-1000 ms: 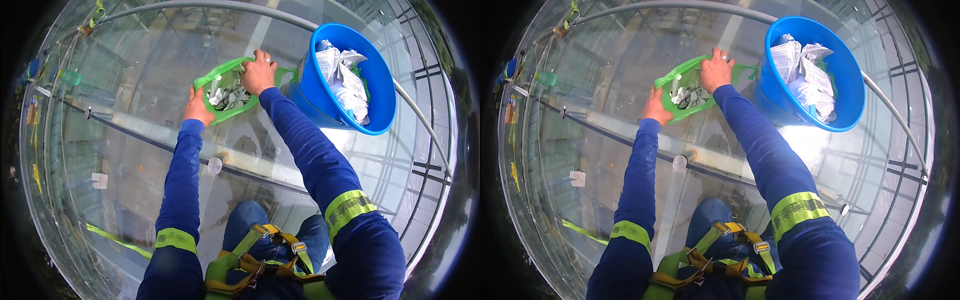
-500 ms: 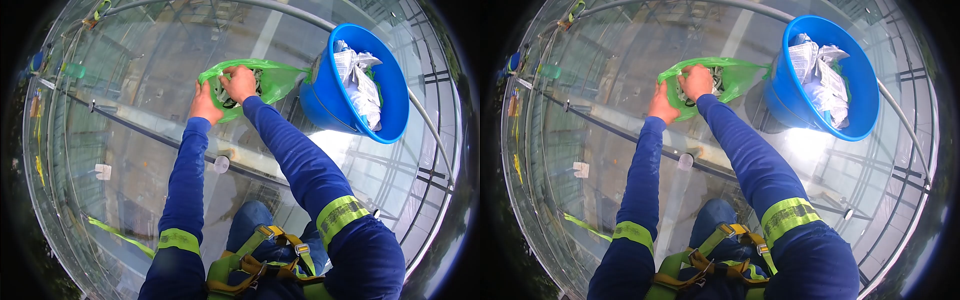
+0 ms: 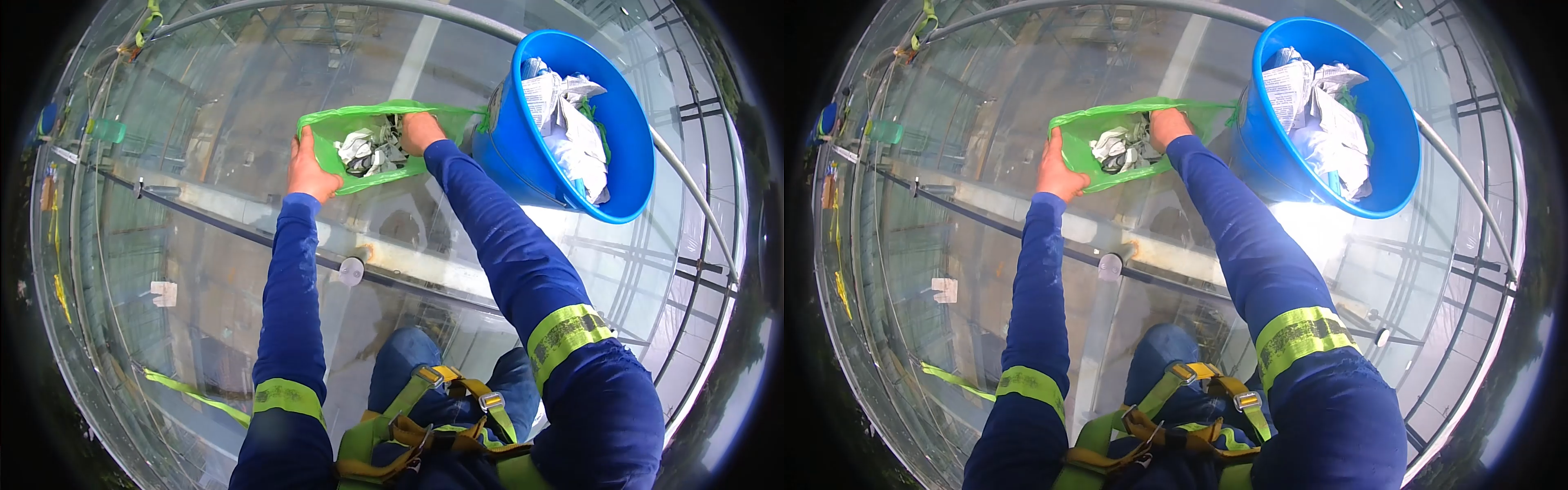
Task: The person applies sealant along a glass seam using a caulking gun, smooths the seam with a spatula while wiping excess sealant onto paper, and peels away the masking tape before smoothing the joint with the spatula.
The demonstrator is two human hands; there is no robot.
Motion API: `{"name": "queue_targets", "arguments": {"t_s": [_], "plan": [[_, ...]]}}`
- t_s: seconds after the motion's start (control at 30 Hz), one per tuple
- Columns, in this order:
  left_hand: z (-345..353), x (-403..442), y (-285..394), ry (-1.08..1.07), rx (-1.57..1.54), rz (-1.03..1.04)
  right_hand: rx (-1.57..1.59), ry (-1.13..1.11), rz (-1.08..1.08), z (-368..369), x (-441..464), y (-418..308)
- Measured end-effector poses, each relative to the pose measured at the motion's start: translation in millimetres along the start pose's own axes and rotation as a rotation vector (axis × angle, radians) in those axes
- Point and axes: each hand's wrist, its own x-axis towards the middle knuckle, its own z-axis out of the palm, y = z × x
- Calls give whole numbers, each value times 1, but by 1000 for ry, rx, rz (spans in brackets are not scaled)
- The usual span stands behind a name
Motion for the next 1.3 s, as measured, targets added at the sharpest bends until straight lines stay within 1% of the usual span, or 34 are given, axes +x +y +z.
{"name": "queue_targets", "arguments": {"t_s": [0.03,0.07,0.1,0.13,0.17,0.2,0.23,0.27,0.3,0.33,0.37,0.4,0.43,0.47,0.53,0.57,0.63,0.73,0.77,0.83,0.9,0.93,1.0,1.03,1.07,1.13,1.17,1.2,1.3], "plan": [[-1,3,0,-28,-1,22,-14,-104,-92,-17,-16,-10],[1,3,-3,13,10,78,38,-32,-303,-24,-34,-10],[-4,5,1,-73,-56,11,181,-26,-428,-51,-65,-15],[-6,4,6,-99,-84,-14,272,-1,-517,-79,-97,-18],[-7,5,4,-115,-79,-5,251,131,-536,-112,-131,-18],[-12,6,2,-161,-113,15,260,299,-505,-156,-169,-18],[-17,5,6,-203,-96,33,284,453,-432,-176,-185,3],[-14,15,-12,-115,56,134,285,654,-300,-199,-198,27],[-7,29,-42,-19,210,231,130,685,-137,-218,-203,63],[-7,26,-40,59,306,250,-90,528,41,-238,-204,96],[-8,23,-36,140,402,262,-165,394,171,-243,-196,128],[-11,3,-3,198,437,201,-150,367,213,-237,-183,153],[-10,-17,26,255,472,139,-149,420,195,-224,-171,168],[-6,-34,44,270,350,166,-196,319,189,-209,-152,195],[-3,-65,70,276,149,217,-358,305,226,-207,-144,190],[-3,-80,82,264,69,242,-298,353,253,-212,-143,189],[3,-113,91,180,-17,283,-179,442,300,-220,-136,193],[18,-156,97,-32,-363,274,-46,673,263,-217,-145,209],[26,-166,99,-78,-402,260,-92,748,304,-215,-151,212],[38,-183,104,-180,-473,233,-47,805,382,-222,-177,195],[49,-193,118,-192,-503,286,17,849,439,-232,-198,176],[55,-196,128,-202,-517,313,62,826,378,-231,-200,184],[66,-197,156,-252,-639,360,145,776,254,-227,-200,202],[74,-193,171,-264,-675,395,80,791,230,-227,-205,203],[82,-186,187,-274,-710,433,98,765,252,-229,-209,205],[105,-164,221,-242,-683,543,136,710,298,-230,-208,212],[117,-151,238,-228,-644,571,143,722,324,-229,-203,221],[128,-138,256,-217,-605,596,150,699,289,-231,-203,224],[160,-99,302,-196,-279,617,142,621,181,-231,-197,235]]}}
